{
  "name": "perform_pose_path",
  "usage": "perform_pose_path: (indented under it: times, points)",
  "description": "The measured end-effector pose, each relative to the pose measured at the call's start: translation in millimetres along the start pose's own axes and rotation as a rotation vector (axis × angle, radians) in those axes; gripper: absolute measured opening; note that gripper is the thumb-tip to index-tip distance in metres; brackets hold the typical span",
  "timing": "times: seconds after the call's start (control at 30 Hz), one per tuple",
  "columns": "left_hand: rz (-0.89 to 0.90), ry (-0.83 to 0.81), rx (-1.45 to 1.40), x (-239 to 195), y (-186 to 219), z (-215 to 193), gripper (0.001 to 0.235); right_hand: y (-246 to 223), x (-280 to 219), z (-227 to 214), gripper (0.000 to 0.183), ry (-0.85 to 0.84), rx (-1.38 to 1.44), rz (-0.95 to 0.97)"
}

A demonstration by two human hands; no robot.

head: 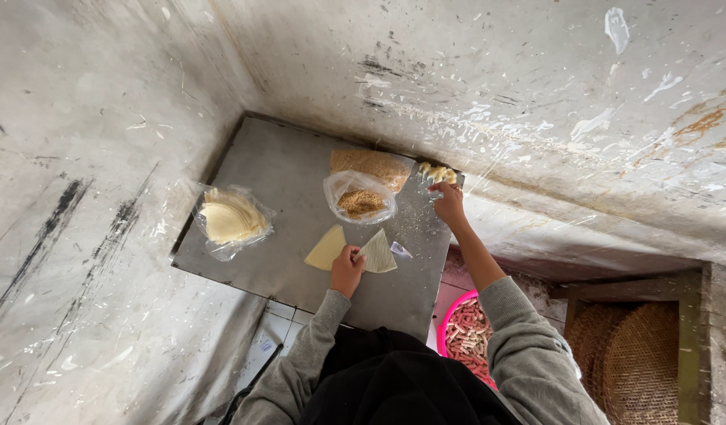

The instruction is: The person repeatedly folds thin triangular wrappers, scoops a grainy filling from a plastic bag, and places it into the wrappers. They fold the wrappers into small packets and set them aside on the metal table. The process is repeated multiple times using the same materials.

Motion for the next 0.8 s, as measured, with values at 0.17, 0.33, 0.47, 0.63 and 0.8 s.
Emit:
perform_pose_path:
  times: [0.17, 0.33, 0.47, 0.63, 0.8]
  points:
    - [0.007, -0.01, -0.033, 3.8, -4.3, 0.3, 0.023, -5.8, -40.5, 17.8, 0.03, -0.067, 1.095, 0.612]
    - [-0.013, -0.012, -0.025, 3.1, -4.8, -2.5, 0.023, -79.8, -94.1, 53.8, 0.04, -0.355, 1.495, 0.943]
    - [-0.032, -0.027, 0.106, 4.0, 1.4, -2.9, 0.022, -108.8, -108.1, 68.4, 0.05, -0.387, 1.313, 0.891]
    - [0.136, 0.046, 0.482, 9.6, 10.6, -1.2, 0.027, -114.4, -109.4, 79.0, 0.056, -0.373, 1.011, 0.798]
    - [0.272, 0.052, 0.545, 18.3, 22.5, -9.6, 0.025, -108.6, -113.8, 91.9, 0.058, -0.445, 0.482, 0.59]
Point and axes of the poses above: each hand's wrist, its own x-axis towards the middle knuckle, its own z-axis out of the palm, y = z × x, the point moved 4 cm from there along x, towards the middle knuckle, and after that the axes turned 14 degrees about -z, right-handed, at the moved point
